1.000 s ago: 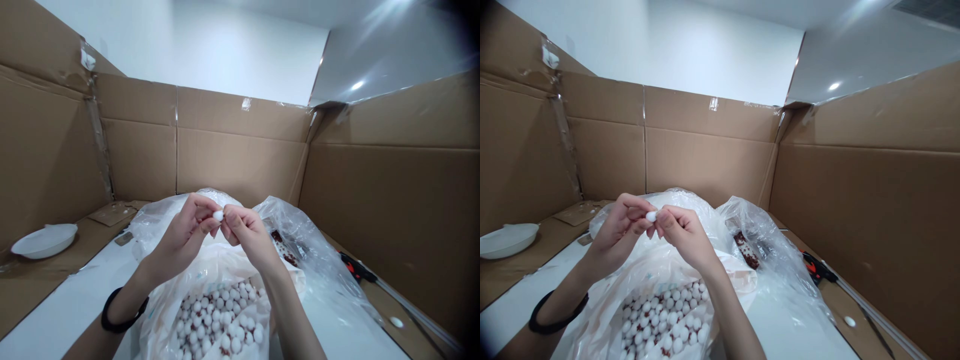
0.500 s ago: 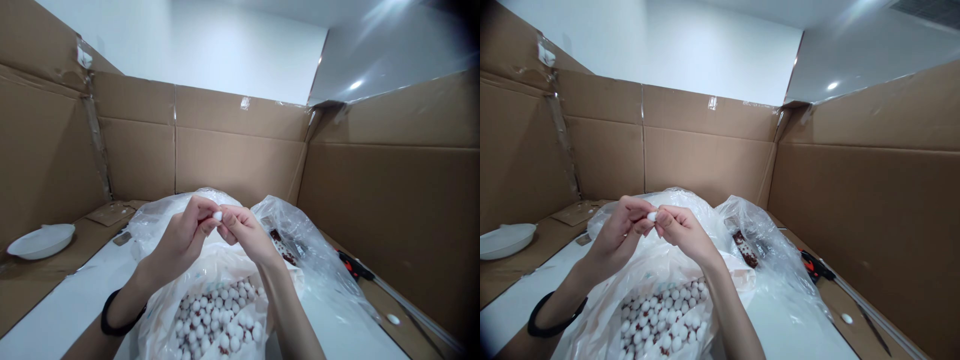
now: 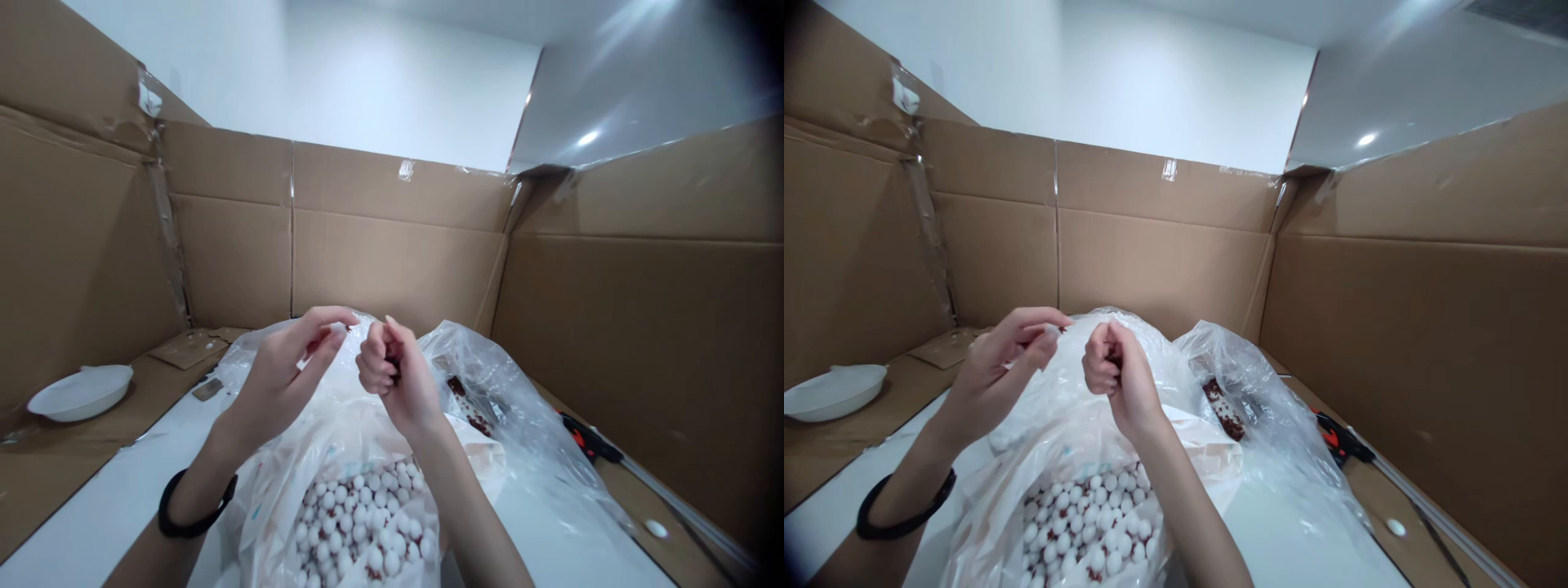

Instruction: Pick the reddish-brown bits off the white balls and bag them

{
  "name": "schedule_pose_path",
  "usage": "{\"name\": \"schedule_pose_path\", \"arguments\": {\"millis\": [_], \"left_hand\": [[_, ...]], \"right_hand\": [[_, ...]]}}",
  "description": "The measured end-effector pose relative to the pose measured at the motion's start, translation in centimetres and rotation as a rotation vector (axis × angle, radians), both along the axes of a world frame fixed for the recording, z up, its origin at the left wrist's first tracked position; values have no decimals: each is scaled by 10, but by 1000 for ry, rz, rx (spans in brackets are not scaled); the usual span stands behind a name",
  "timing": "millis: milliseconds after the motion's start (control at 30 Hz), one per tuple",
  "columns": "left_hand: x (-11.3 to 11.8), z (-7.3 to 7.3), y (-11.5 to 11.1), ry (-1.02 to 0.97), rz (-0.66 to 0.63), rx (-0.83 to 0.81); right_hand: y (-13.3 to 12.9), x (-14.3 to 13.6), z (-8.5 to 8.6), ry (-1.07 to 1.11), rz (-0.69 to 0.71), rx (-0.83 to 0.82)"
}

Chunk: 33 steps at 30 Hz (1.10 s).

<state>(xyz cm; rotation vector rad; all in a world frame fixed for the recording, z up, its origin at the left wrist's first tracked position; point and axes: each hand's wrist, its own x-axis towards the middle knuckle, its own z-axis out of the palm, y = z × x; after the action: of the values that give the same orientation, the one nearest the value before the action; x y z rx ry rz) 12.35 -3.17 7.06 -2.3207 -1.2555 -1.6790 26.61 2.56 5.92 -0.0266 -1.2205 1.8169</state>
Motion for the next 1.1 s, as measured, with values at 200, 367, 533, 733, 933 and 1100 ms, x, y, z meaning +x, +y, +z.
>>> {"name": "schedule_pose_path", "arguments": {"millis": [200, 367, 533, 733, 933, 1100], "left_hand": [[-8, 2, 0, 45, 88, -45], [-3, 6, 1, 245, 141, -117], [0, 2, -1, 443, -146, -396], [4, -5, 1, 368, -218, -360], [13, -12, 27, 366, 237, -95], [12, -18, 39, 381, 267, -71]], "right_hand": [[20, 8, -3, 501, -98, -551], [38, 9, -7, 467, -103, -804], [40, 9, -6, 402, -90, -780], [32, 7, -3, 386, -13, -691], [23, -7, -7, 253, -28, -687], [18, -16, -9, 249, -22, -707]]}}
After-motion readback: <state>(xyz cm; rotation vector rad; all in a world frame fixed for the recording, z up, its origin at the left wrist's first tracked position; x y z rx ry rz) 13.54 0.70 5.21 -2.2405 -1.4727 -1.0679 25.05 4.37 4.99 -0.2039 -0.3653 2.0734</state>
